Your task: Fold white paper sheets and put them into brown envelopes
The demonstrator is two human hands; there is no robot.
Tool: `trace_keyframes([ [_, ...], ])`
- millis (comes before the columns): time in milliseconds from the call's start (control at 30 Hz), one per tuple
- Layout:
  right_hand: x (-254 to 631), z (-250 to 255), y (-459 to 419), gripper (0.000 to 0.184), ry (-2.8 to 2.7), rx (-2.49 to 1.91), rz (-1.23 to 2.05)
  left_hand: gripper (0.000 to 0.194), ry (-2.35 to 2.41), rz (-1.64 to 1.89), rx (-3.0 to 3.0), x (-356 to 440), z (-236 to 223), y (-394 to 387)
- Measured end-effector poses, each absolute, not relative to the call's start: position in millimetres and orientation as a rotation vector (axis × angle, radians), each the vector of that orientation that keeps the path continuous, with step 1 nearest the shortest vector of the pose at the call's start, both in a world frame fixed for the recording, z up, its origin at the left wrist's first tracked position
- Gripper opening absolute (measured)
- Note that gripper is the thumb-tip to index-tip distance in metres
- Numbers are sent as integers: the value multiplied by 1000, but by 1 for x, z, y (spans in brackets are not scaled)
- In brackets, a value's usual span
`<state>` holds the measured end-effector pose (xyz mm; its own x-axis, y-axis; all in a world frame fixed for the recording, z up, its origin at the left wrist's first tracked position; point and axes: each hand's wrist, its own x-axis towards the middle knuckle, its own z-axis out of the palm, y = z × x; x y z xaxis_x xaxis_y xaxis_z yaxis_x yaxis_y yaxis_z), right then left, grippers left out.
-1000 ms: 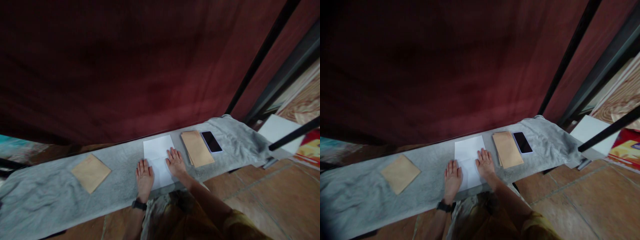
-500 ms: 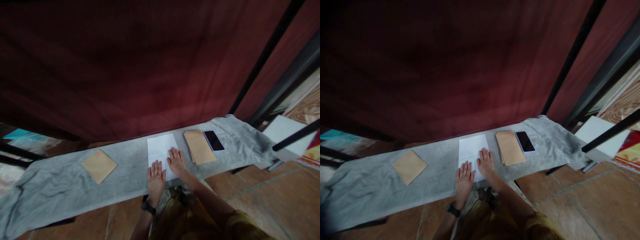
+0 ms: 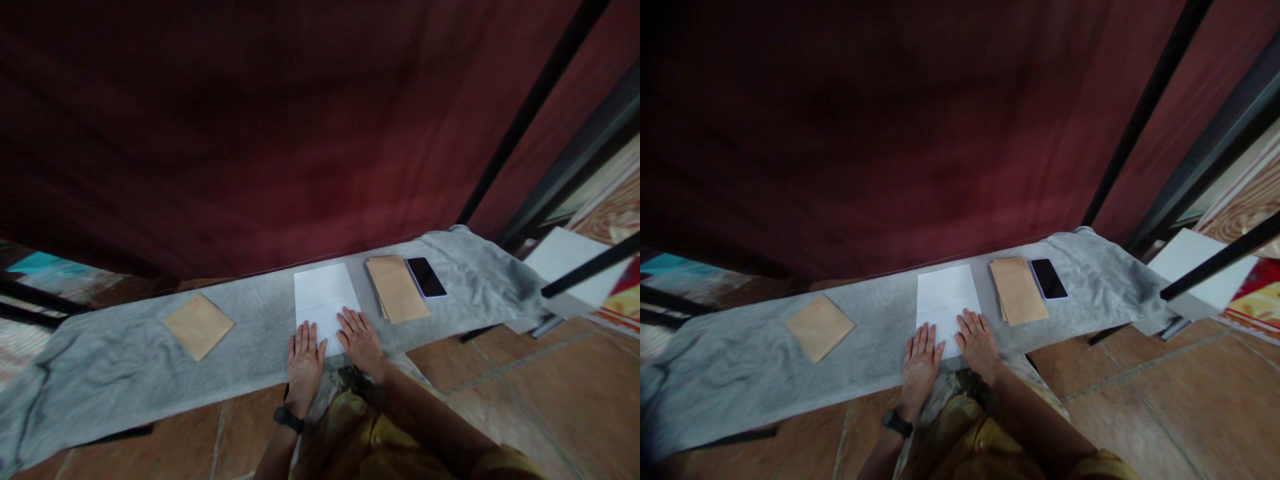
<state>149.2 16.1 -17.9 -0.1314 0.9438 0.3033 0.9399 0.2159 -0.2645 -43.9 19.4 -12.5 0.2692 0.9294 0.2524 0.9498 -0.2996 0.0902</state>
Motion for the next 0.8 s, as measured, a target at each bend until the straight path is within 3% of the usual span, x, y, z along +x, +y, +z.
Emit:
trace_keyframes([
  [800, 189, -28, -7, 53, -1971, -1953, 18, 59, -1930, -539, -2244, -66, -18, 2],
])
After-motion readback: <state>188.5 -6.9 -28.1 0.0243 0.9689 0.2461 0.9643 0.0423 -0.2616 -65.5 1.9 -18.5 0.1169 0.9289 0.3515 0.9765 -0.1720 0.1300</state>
